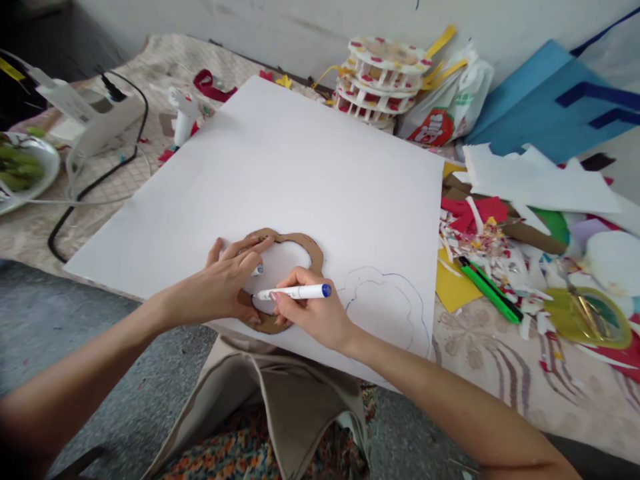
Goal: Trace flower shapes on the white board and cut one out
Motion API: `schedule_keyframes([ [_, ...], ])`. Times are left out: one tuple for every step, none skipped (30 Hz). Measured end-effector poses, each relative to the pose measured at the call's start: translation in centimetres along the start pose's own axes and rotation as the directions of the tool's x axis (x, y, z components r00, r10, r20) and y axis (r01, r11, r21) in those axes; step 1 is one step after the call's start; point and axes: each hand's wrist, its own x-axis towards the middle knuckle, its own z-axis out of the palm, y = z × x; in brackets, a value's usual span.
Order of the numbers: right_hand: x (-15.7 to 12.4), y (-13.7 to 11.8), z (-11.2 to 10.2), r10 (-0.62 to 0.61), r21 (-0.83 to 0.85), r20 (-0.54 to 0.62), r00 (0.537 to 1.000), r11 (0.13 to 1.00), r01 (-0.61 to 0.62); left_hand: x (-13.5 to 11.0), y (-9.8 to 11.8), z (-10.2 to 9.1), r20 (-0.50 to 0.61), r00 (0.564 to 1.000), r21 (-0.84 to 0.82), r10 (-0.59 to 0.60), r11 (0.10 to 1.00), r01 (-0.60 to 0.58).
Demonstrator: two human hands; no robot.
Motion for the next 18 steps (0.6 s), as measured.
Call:
schedule_keyframes([
  [-0.02, 0.08, 0.05, -0.002, -0.005, -0.003, 1.000, 1.000, 0.002, -0.02, -0.01, 0.03, -0.003, 1.000, 0.002, 0.002, 1.000, -0.002],
  [-0.04, 0.15, 0.09, -0.004, -0.009, -0.006, 1.000, 1.000, 0.004, -0.05, -0.02, 0.04, -0.005, 1.000, 0.002, 0.005, 1.000, -0.005],
  [-0.06, 0.22, 0.13, -0.006, -0.011, -0.009, 1.000, 1.000, 0.006, -0.06, -0.02, 0.05, -0.008, 1.000, 0.002, 0.008, 1.000, -0.008],
  [-0.09, 0.27, 0.17, -0.007, -0.013, -0.011, 1.000, 1.000, 0.007, -0.07, -0.02, 0.06, -0.013, 1.000, 0.000, 0.012, 1.000, -0.012],
  [-0.11, 0.31, 0.19, -0.005, -0.014, -0.014, 1.000, 1.000, 0.005, -0.07, -0.02, 0.06, -0.017, 1.000, -0.003, 0.015, 1.000, -0.015],
  [-0.13, 0.35, 0.22, -0.002, -0.014, -0.018, 1.000, 1.000, 0.001, -0.07, -0.03, 0.06, -0.020, 1.000, -0.007, 0.016, 1.000, -0.016],
  [-0.15, 0.36, 0.23, 0.004, -0.014, -0.021, 1.000, 1.000, -0.004, -0.06, -0.05, 0.07, -0.022, 1.000, -0.010, 0.016, 1.000, -0.016],
  [-0.17, 0.36, 0.24, 0.009, -0.012, -0.022, 1.000, 1.000, -0.010, -0.06, -0.07, 0.08, -0.023, 1.000, -0.012, 0.016, 1.000, -0.016],
  [-0.17, 0.35, 0.24, 0.014, -0.010, -0.021, 1.000, 1.000, -0.014, -0.05, -0.10, 0.10, -0.024, 1.000, -0.015, 0.017, 1.000, -0.017],
  [-0.18, 0.32, 0.23, 0.019, -0.005, -0.017, 1.000, 1.000, -0.019, -0.05, -0.14, 0.12, -0.026, 0.999, -0.017, 0.019, 1.000, -0.019],
  [-0.17, 0.29, 0.21, 0.024, 0.001, -0.009, 1.000, 1.000, -0.024, -0.05, -0.19, 0.15, -0.031, 0.999, -0.020, 0.023, 1.000, -0.023],
  [-0.16, 0.24, 0.16, 0.029, 0.009, 0.001, 1.000, 1.000, -0.029, -0.05, -0.24, 0.18, -0.036, 0.999, -0.023, 0.028, 0.999, -0.029],
  [-0.14, 0.17, 0.10, 0.035, 0.018, 0.014, 0.999, 0.999, -0.035, -0.06, -0.28, 0.21, -0.039, 0.999, -0.026, 0.031, 0.999, -0.032],
  [-0.13, 0.09, 0.00, 0.042, 0.025, 0.028, 0.999, 0.999, -0.043, -0.07, -0.33, 0.24, -0.039, 0.999, -0.028, 0.032, 0.999, -0.033],
  [-0.11, -0.01, -0.13, 0.051, 0.029, 0.044, 0.998, 0.998, -0.052, -0.07, -0.36, 0.26, -0.037, 0.999, -0.030, 0.031, 0.999, -0.033],
  [-0.09, -0.15, -0.29, 0.059, 0.025, 0.061, 0.996, 0.998, -0.061, -0.07, -0.37, 0.26, -0.035, 0.999, -0.030, 0.031, 0.999, -0.032],
  [-0.07, -0.30, -0.47, 0.069, 0.013, 0.078, 0.995, 0.997, -0.070, -0.07, -0.38, 0.26, -0.032, 0.999, -0.031, 0.030, 0.999, -0.031],
  [-0.03, -0.48, -0.66, 0.080, -0.008, 0.096, 0.992, 0.997, -0.079, -0.06, -0.36, 0.25, -0.031, 0.999, -0.033, 0.029, 0.999, -0.030],
])
